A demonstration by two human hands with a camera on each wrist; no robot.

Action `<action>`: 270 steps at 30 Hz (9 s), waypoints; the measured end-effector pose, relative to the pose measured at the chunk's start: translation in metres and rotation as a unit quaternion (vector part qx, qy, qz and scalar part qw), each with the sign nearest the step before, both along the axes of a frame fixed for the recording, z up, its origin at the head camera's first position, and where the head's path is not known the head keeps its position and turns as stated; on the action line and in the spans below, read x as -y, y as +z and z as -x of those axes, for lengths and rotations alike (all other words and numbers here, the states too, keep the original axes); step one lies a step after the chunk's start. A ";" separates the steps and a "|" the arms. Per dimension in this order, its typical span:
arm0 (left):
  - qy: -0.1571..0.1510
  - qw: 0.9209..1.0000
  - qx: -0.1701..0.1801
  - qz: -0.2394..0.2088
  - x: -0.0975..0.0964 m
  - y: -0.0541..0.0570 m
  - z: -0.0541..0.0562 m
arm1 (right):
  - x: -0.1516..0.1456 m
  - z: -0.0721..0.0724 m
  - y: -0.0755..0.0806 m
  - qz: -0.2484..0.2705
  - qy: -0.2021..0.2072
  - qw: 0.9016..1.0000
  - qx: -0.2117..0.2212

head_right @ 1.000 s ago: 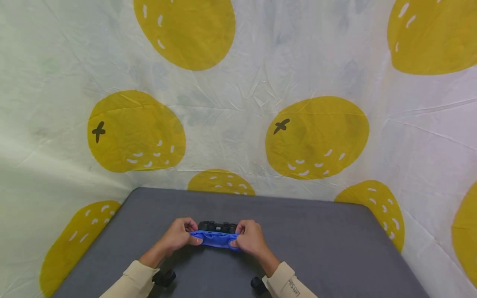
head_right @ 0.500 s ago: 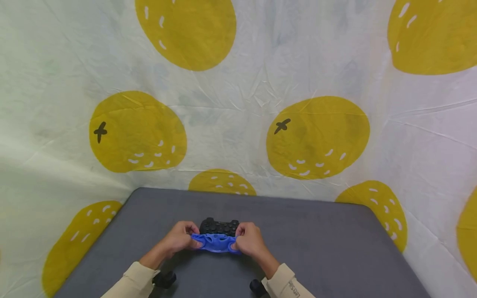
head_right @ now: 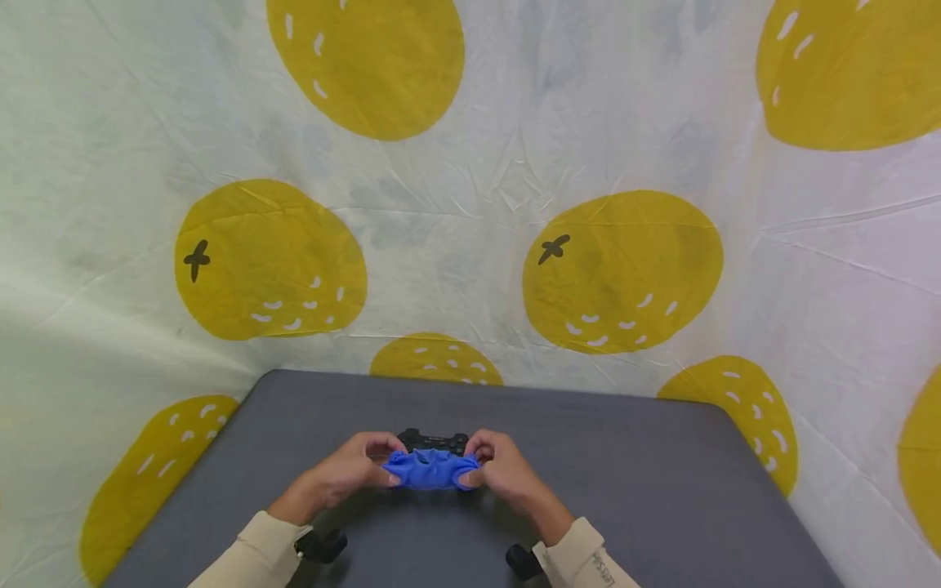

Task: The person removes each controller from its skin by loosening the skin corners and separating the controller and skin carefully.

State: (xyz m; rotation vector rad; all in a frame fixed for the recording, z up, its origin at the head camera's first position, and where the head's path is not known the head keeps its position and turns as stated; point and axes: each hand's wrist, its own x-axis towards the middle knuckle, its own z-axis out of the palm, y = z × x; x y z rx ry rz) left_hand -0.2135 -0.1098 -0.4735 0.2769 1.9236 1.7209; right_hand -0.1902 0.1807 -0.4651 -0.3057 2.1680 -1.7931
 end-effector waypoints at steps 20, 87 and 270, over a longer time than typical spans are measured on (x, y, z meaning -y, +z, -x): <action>-0.153 0.950 0.059 -0.266 -0.024 0.026 -0.012 | -0.027 -0.008 0.026 0.231 0.206 0.949 0.062; 0.131 0.985 -0.074 -0.089 -0.054 0.060 -0.056 | -0.044 -0.038 0.077 0.010 0.070 0.993 0.098; 0.171 0.975 -0.051 -0.132 -0.178 0.039 0.004 | -0.151 -0.008 0.053 0.046 -0.135 0.990 0.018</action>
